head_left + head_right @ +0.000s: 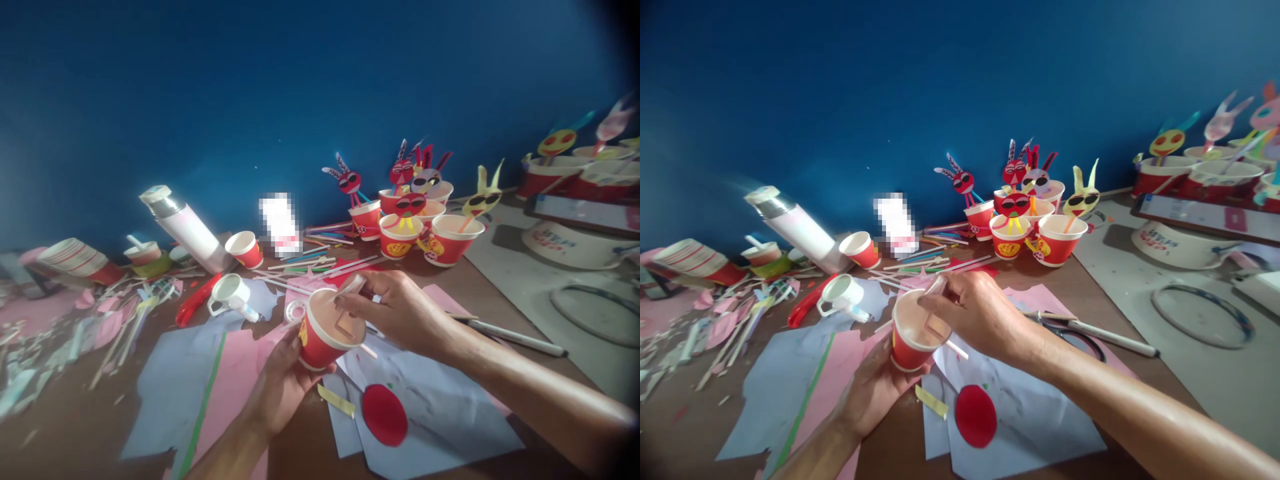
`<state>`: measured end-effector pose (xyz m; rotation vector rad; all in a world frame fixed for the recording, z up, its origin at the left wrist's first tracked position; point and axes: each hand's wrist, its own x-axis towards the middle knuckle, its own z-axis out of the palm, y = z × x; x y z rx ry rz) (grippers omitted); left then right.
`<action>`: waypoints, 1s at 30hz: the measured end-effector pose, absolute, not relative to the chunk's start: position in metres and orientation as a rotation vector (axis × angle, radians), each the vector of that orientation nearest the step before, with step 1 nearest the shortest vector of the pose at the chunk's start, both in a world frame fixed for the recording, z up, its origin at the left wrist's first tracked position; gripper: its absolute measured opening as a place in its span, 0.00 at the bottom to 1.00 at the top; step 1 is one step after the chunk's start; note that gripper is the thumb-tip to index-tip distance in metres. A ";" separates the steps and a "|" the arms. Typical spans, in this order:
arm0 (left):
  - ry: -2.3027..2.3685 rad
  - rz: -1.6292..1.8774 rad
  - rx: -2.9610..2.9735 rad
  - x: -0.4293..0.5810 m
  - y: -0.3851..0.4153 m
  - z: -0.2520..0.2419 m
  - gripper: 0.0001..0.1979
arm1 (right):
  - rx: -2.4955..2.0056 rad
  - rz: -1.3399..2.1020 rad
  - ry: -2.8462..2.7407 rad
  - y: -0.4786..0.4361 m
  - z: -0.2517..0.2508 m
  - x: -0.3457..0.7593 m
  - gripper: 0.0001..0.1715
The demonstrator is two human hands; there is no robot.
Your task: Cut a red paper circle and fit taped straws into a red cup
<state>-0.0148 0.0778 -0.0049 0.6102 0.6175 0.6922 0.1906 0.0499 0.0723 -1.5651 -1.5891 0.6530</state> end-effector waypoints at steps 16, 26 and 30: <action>0.514 0.863 0.585 -0.017 0.085 0.000 0.13 | -1.605 0.662 -1.613 0.045 0.094 0.201 0.08; 0.417 0.856 0.571 -0.022 0.084 0.000 0.13 | -1.647 0.608 -1.970 0.040 0.079 0.178 0.09; 0.416 0.848 0.557 -0.021 0.083 0.000 0.11 | -1.633 0.613 -1.985 0.039 0.085 0.177 0.10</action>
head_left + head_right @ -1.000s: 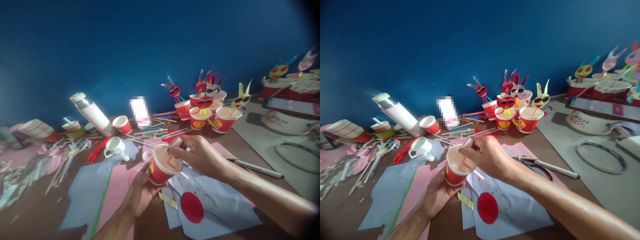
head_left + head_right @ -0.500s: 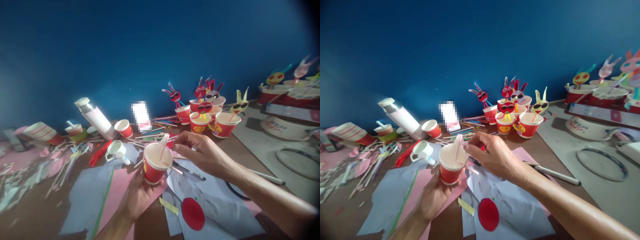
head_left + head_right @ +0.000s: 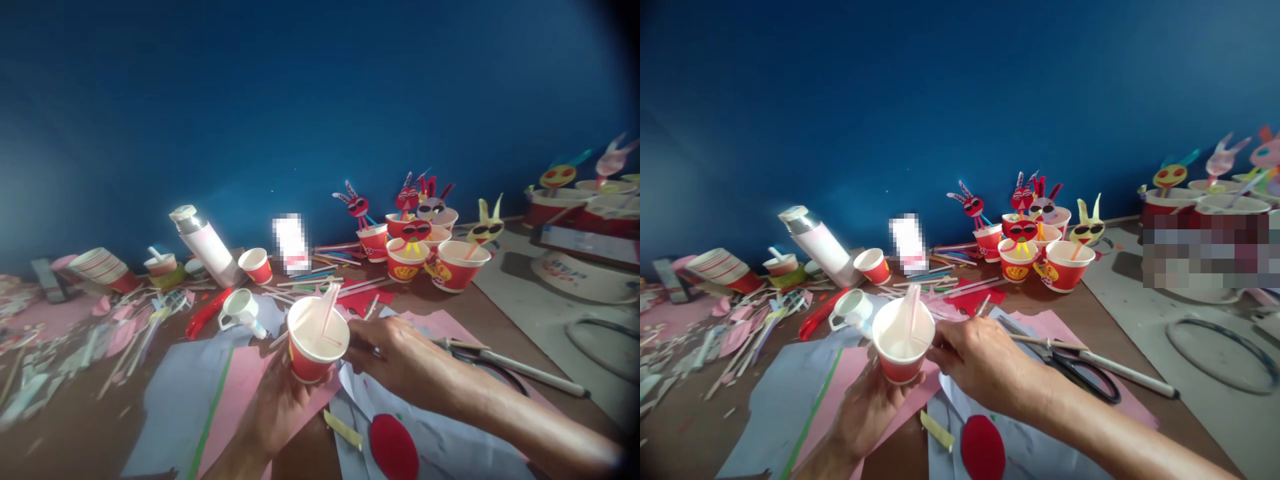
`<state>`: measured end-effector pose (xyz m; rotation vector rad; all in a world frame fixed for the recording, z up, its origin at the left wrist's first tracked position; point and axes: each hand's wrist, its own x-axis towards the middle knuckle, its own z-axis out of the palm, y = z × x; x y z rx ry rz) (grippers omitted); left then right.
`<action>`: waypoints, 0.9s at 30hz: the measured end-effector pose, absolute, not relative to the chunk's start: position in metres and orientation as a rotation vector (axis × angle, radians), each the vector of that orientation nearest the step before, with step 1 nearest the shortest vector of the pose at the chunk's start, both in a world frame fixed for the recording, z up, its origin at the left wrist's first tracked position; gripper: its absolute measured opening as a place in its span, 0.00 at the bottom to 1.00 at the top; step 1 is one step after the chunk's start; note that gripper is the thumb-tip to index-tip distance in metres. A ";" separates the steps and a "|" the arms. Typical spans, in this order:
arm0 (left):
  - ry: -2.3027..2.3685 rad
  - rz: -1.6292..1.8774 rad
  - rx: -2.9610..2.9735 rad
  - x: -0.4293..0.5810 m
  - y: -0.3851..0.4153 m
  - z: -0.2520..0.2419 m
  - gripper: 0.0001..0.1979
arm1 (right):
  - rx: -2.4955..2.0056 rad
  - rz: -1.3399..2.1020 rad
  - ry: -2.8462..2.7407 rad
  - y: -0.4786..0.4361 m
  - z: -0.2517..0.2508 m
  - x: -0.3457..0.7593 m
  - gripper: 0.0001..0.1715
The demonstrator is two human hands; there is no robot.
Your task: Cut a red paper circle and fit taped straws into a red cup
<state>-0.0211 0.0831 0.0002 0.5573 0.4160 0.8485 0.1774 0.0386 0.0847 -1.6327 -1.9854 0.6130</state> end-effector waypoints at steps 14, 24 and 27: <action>0.529 0.822 0.541 -0.021 0.082 0.003 0.14 | -1.552 0.594 -2.162 0.035 0.092 0.191 0.08; 0.491 0.812 0.856 -0.013 0.080 0.016 0.21 | -1.626 0.418 -2.136 0.040 0.083 0.207 0.07; 0.592 0.913 0.961 -0.015 0.083 0.020 0.19 | -1.648 0.362 -2.124 0.040 0.080 0.207 0.07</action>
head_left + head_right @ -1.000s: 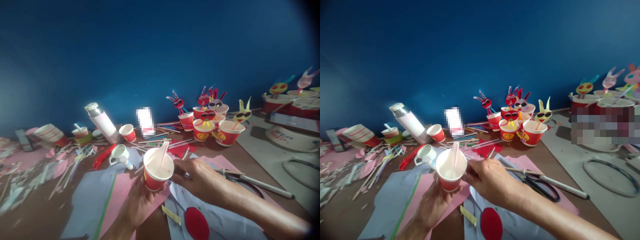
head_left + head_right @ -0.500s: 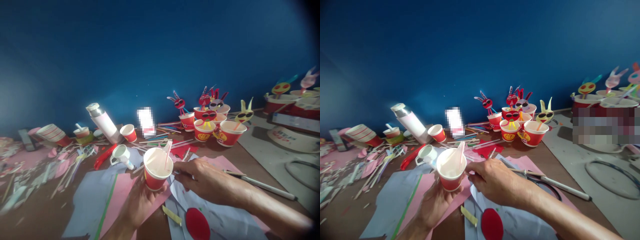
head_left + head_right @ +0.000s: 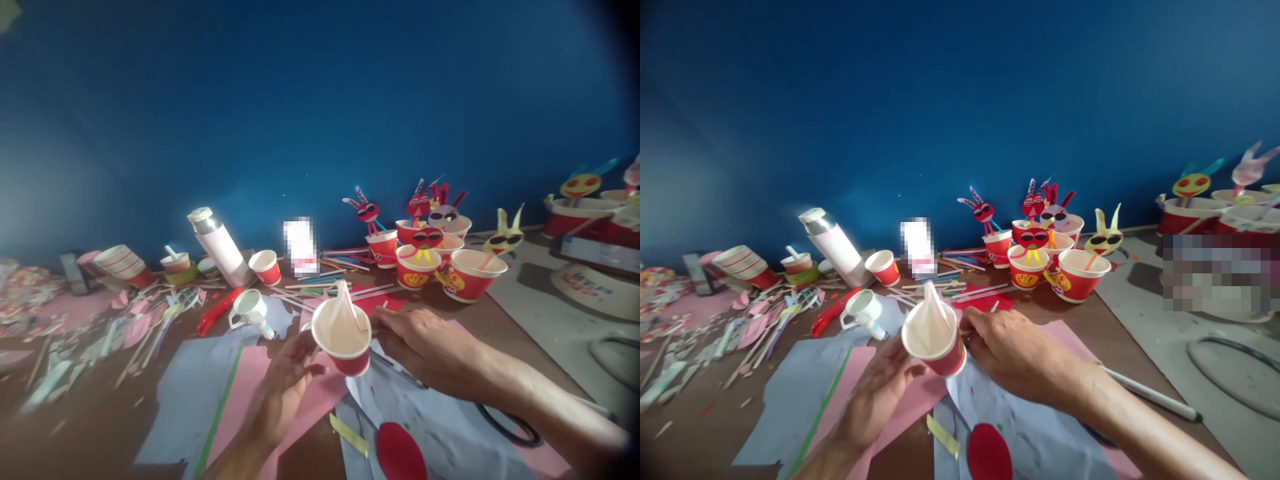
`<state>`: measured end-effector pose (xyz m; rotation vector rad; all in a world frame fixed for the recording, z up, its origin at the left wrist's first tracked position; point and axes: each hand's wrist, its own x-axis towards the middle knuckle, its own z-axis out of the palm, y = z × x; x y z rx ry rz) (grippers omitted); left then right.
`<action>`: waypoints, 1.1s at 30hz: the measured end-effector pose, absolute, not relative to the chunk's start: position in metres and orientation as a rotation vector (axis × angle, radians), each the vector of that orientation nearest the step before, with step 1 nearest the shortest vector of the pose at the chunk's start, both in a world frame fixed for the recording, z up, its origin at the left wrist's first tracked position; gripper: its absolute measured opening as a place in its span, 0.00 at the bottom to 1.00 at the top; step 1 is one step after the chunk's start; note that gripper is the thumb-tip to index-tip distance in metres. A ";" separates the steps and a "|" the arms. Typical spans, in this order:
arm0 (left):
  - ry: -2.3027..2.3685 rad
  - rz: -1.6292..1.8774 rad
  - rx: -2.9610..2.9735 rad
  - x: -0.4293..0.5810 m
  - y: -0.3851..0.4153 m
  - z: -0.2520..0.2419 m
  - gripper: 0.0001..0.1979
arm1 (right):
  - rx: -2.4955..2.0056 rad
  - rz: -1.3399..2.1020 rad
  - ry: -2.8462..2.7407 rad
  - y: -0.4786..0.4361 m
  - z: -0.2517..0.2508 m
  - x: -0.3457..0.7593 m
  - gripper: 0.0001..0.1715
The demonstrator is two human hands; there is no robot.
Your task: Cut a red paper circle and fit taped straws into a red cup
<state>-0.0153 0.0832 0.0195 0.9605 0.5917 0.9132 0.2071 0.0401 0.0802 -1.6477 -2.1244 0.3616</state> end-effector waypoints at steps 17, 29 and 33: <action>0.752 0.789 1.185 -0.024 0.083 0.024 0.07 | -1.652 0.301 -2.253 0.042 0.074 0.190 0.10; 0.786 0.945 1.355 -0.030 0.084 0.018 0.06 | -1.372 0.063 -2.352 0.049 0.057 0.201 0.10; 0.798 0.973 1.399 -0.030 0.082 0.017 0.07 | -1.362 0.007 -2.362 0.051 0.054 0.204 0.11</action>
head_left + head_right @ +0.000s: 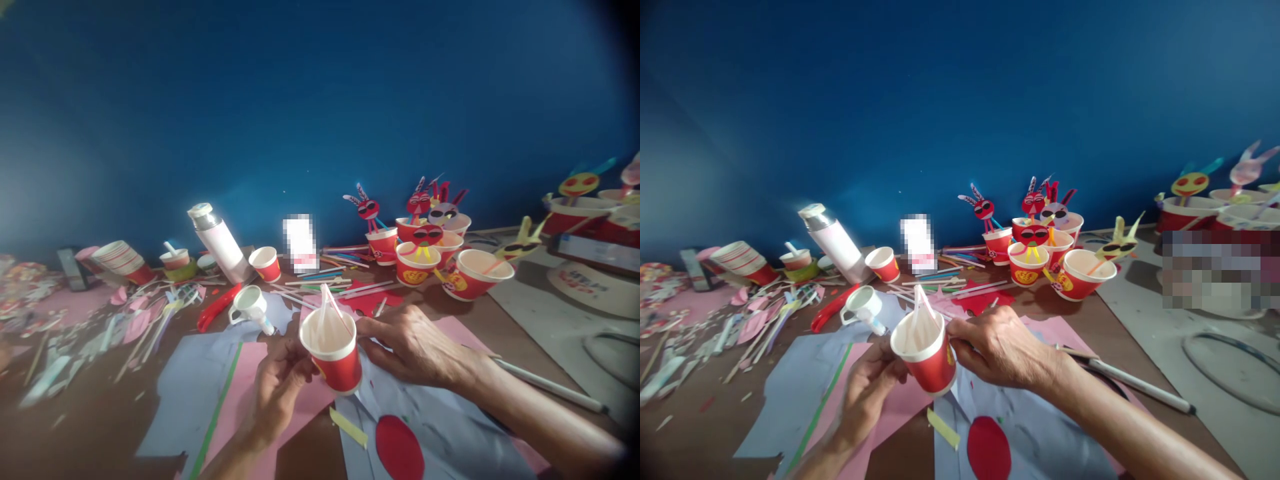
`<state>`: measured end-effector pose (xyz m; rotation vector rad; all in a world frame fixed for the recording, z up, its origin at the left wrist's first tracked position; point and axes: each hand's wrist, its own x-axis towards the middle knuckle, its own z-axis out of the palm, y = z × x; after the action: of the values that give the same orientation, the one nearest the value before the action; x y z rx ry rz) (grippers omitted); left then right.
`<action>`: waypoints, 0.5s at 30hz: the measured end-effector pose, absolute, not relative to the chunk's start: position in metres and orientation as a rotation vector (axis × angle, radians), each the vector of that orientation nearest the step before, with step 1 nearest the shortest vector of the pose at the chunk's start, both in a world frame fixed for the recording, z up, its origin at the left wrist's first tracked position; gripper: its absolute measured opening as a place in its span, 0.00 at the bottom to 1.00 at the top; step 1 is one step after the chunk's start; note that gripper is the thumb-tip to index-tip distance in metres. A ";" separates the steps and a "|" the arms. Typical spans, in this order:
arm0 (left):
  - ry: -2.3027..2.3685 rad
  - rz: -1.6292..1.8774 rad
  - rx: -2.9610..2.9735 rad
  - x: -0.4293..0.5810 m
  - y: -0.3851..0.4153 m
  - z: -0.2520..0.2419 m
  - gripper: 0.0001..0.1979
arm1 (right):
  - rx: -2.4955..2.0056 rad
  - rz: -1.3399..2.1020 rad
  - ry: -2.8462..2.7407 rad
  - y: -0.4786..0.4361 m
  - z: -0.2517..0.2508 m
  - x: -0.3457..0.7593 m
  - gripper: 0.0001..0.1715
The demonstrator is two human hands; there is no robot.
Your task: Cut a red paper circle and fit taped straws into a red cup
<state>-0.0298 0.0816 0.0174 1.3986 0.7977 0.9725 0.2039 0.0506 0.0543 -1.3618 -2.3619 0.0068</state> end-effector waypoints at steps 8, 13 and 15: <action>0.874 0.934 1.526 -0.034 0.079 0.013 0.06 | -1.300 0.007 -2.382 0.054 0.051 0.211 0.11; 0.837 0.939 1.679 -0.035 0.081 0.011 0.07 | -1.240 0.039 -2.358 0.058 0.046 0.216 0.10; 0.789 0.950 1.760 -0.033 0.081 0.013 0.07 | -1.203 0.051 -2.356 0.059 0.046 0.218 0.09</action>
<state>-0.0334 0.0806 0.0126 1.7604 0.7894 0.9501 0.2177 0.0589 0.0455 -1.2035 -2.3557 0.0515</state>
